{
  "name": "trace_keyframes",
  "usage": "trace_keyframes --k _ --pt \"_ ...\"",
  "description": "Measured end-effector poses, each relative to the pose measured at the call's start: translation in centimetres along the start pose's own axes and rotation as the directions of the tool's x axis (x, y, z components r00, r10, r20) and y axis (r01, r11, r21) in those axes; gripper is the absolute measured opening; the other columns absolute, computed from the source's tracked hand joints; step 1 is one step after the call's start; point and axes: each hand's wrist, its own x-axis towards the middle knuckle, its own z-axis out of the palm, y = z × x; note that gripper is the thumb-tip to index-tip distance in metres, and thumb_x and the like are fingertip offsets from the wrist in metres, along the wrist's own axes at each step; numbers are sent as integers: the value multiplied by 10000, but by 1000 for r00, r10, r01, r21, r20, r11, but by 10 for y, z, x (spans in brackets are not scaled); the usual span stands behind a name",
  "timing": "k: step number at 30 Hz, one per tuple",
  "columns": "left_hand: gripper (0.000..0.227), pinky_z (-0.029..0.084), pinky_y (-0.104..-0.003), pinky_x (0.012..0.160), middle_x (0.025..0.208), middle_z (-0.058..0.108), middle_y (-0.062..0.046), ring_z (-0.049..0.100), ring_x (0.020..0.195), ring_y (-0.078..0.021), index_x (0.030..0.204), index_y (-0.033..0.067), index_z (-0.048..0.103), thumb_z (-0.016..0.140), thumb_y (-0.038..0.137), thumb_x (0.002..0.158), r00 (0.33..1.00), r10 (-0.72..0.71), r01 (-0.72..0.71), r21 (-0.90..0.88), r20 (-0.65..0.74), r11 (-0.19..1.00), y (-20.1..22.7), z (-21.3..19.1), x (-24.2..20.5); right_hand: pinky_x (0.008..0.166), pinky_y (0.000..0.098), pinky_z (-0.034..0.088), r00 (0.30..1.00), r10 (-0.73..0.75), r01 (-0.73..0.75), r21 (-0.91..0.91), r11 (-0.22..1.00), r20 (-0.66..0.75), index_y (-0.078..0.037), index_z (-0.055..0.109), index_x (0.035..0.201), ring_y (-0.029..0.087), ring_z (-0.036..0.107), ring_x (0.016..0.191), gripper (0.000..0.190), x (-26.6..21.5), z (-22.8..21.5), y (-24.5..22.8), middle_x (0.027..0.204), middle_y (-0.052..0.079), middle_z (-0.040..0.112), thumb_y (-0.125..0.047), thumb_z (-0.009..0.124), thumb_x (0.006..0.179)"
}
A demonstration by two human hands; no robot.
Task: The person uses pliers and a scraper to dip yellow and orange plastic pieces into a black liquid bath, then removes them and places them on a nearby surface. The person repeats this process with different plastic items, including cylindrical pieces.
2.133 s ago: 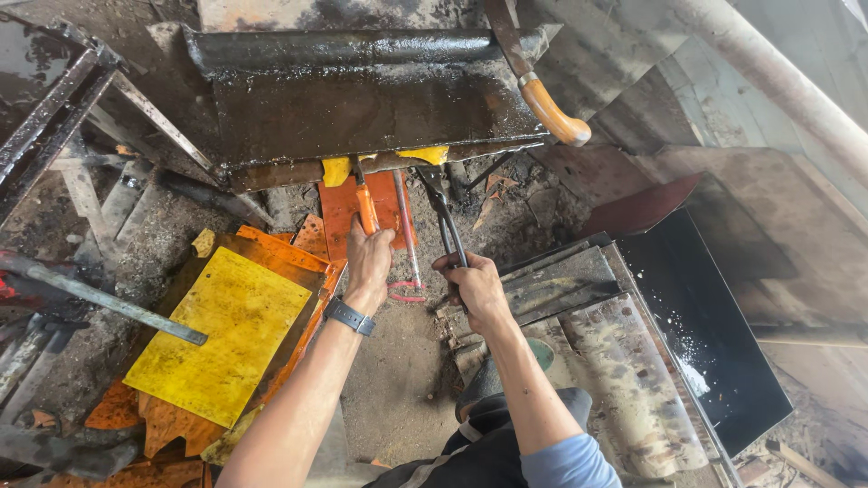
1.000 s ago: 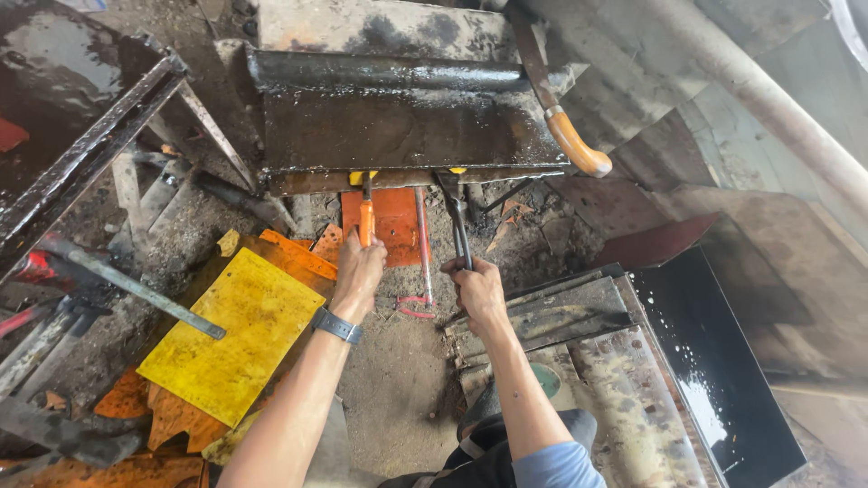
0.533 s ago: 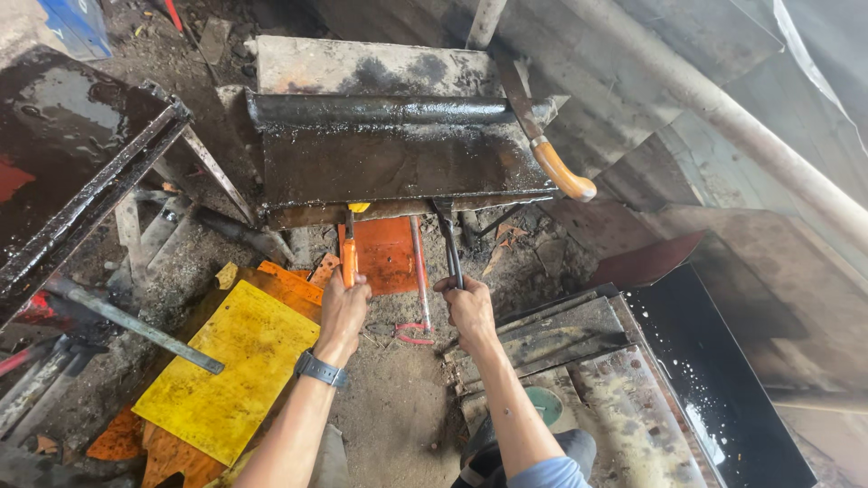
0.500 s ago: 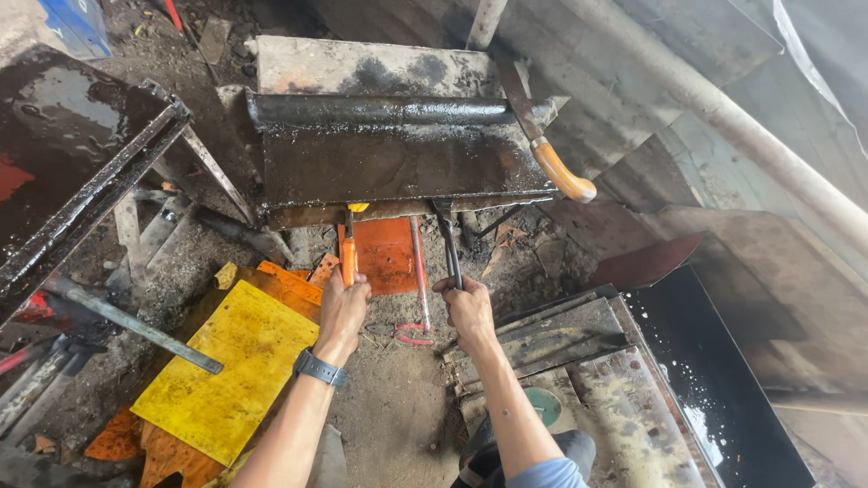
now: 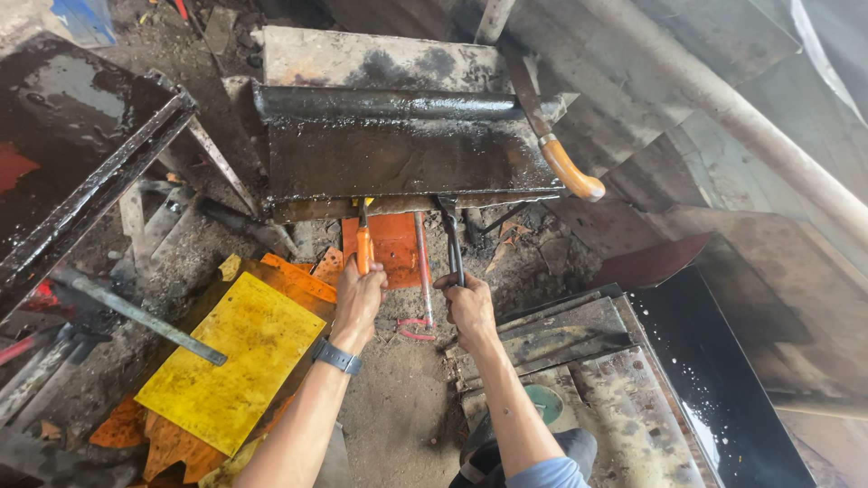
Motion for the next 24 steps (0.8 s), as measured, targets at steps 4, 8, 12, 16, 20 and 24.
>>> trace_keyframes --k 4,8,12,16,20,24 --pt "142 556 -252 596 967 587 -67 605 733 -123 974 96 522 568 -6 887 1000 7 -7 0 2 1000 0 4 -4 392 254 305 1000 -1 1 2 1000 4 -8 719 916 80 386 452 190 -1 -2 0 612 -14 508 45 544 865" --pt "149 562 -260 603 960 598 -59 611 727 -123 967 104 519 581 0 879 999 -42 42 -2 13 999 -1 3 -16 393 251 306 1000 7 -7 28 1000 12 -12 706 913 77 386 454 178 -1 0 0 610 -11 517 51 544 873" --pt "150 570 -254 617 961 597 -42 617 742 -110 957 103 510 575 -3 874 999 -34 35 -16 21 999 -1 6 -14 394 254 300 1000 18 -18 43 999 8 -11 703 909 81 381 448 177 -2 0 -1 604 -9 512 52 541 874" --pt "158 536 -254 599 952 578 -45 602 750 -107 967 94 499 562 -11 868 999 7 -6 -29 34 1000 -1 5 -7 396 255 294 1000 -1 0 59 998 22 -1 700 915 75 378 455 183 -3 1 0 608 -16 499 63 538 859" --pt "163 530 -255 587 959 574 -40 597 745 -108 965 90 497 562 -11 855 1000 -2 3 -47 28 999 -3 5 -4 400 260 294 1000 10 -11 62 998 17 1 703 922 78 380 457 186 -1 2 2 602 -17 499 56 540 851" --pt "157 531 -260 586 965 576 -42 596 742 -110 966 91 502 565 -7 861 1000 1 0 -39 13 999 0 7 -4 409 263 298 1000 4 -6 69 998 28 -9 702 920 76 376 465 178 0 3 2 598 -25 482 41 543 858"
